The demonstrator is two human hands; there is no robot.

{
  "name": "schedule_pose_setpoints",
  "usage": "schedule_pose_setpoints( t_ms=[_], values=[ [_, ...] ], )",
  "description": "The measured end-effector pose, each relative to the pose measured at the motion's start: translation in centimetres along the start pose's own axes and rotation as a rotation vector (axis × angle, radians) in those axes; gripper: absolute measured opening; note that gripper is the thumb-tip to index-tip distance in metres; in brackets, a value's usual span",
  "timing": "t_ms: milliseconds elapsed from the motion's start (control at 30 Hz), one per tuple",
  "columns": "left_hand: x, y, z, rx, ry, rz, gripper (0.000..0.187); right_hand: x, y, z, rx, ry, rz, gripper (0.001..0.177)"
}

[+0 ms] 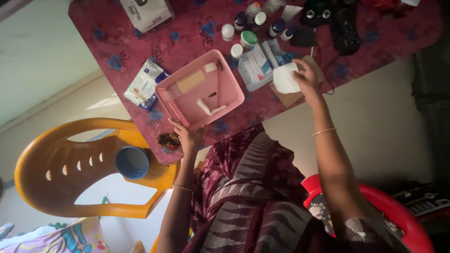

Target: The person organizes items on a table by moving a tissue box and a packet of wipes, then empties a pink plastic basket containing various bottles, tubes, and a pair of scissors onto the table. The person then wipes the basket with a cloth and places it back on the table.

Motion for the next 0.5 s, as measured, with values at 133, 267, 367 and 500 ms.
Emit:
schedule_pose_setpoints(
  t_ms=[133,267,367,500],
  values=[
    [-0.2,0.0,0.1,-0.004,0.004,-0.018,0.139,1.3,-3.4,0.6,0.17,-0.347,-0.514,0.05],
    [-0.1,0.0,0.0,-0.004,0.014,-0.022,0.138,5.1,-5.7,0.7,0.281,-0.151,-0.683,0.049],
    [0.4,-0.1,-0.3,0.01,0.053,-0.035,0.138,5.2,-6.1,0.4,0.359,-0.11,-0.615,0.047],
    [0.6,-0.4,-0.3,0.012,-0.002,-0.031,0.138,0.4,-4.5,-0.8,0.473,-0.254,-0.765,0.039]
  ],
)
Point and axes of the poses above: each hand's wrist, its own z-axis towards the middle knuckle, its own y-axis out of the palm, x = y × z, the point moved 9 cm from there along z, towards the middle knuckle, and after that the axes turned 11 degrees about -z, right-handed, at the moved point
